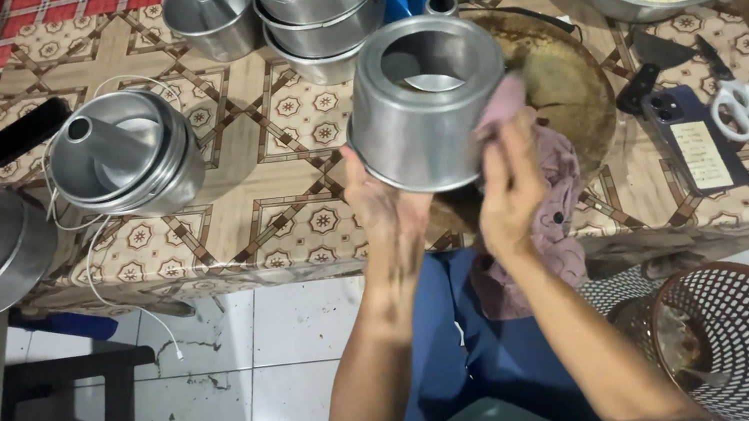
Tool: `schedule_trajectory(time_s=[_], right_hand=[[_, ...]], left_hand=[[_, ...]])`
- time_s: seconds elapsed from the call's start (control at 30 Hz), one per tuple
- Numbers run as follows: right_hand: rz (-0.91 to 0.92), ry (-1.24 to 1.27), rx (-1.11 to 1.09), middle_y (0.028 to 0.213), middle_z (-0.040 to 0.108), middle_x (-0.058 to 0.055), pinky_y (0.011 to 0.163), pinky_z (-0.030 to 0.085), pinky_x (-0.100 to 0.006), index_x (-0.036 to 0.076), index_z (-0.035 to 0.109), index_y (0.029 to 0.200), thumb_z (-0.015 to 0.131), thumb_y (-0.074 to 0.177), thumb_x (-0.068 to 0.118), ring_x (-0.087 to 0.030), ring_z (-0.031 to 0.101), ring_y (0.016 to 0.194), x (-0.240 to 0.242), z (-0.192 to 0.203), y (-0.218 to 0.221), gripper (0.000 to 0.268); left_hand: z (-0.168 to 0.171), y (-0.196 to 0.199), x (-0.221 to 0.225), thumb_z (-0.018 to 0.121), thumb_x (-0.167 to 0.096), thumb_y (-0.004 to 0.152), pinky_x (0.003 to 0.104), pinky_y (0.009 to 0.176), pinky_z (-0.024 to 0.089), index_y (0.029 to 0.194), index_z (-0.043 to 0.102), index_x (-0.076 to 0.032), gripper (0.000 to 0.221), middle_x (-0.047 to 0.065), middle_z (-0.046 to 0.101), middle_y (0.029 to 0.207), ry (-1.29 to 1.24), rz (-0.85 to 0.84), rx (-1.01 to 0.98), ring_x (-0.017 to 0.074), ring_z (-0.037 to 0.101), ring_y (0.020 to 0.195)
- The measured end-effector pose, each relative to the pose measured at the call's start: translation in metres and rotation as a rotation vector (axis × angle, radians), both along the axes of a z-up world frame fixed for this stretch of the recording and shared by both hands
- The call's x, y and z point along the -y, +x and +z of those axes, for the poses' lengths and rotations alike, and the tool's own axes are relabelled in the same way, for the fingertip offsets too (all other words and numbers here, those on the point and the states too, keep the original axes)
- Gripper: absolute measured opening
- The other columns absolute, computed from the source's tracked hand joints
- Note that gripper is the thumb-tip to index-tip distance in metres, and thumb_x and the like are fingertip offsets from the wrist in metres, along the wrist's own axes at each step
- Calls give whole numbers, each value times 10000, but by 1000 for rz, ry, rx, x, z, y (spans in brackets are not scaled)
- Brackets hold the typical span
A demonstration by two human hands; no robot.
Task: Cleaning and wiping down metal cake molds with a cloth before stacking them on a table.
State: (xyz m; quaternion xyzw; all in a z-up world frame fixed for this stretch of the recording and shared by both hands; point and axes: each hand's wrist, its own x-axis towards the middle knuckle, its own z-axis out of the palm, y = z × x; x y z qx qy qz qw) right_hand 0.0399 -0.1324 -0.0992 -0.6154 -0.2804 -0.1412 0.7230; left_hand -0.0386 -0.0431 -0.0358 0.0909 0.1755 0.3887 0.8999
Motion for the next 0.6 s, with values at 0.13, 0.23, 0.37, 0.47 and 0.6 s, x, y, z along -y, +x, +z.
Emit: schedule_trajectory(time_s=[0.13,0.23,0.37,0.47,0.6], right_hand=[[188,-122,510,1509,554,-102,1228,292,-488,141,737,1280,489,1073,69,-331,344,1498,1,0,-15,331],[195,-309,749,1480,609,0,1104,363,-402,209,732,1311,420,1081,177,-275,430,1470,-1,20,-21,389],[190,-459,896,1441,637,-60,1011,435,-430,138,678,1363,388,1109,161,-318,530,1412,-11,72,-25,386],[321,-611,841,1340,688,-110,1072,388,-494,85,729,1261,538,1004,26,-345,511,1403,-16,108,-11,326],[516,-676,643,1339,681,-4,1154,298,-585,206,720,1297,544,987,-2,-288,468,1432,-31,113,46,413]], left_hand=[[11,-3,14,388,-593,1042,505,1042,504,1378,482,-75,624,160,563,1292,0,28,47,317,572,1180],[-31,10,-4,464,-620,1020,401,843,619,1105,626,-105,547,94,694,981,20,118,-158,246,702,889],[48,-12,34,514,-495,1028,426,789,604,1039,658,-60,459,96,675,954,256,202,-363,255,687,853],[62,-12,37,499,-439,1030,374,750,608,1000,670,-38,437,70,648,873,350,257,-492,208,662,786],[7,-15,18,598,-454,997,276,593,602,846,692,-74,420,87,697,749,390,170,-612,153,682,628]])
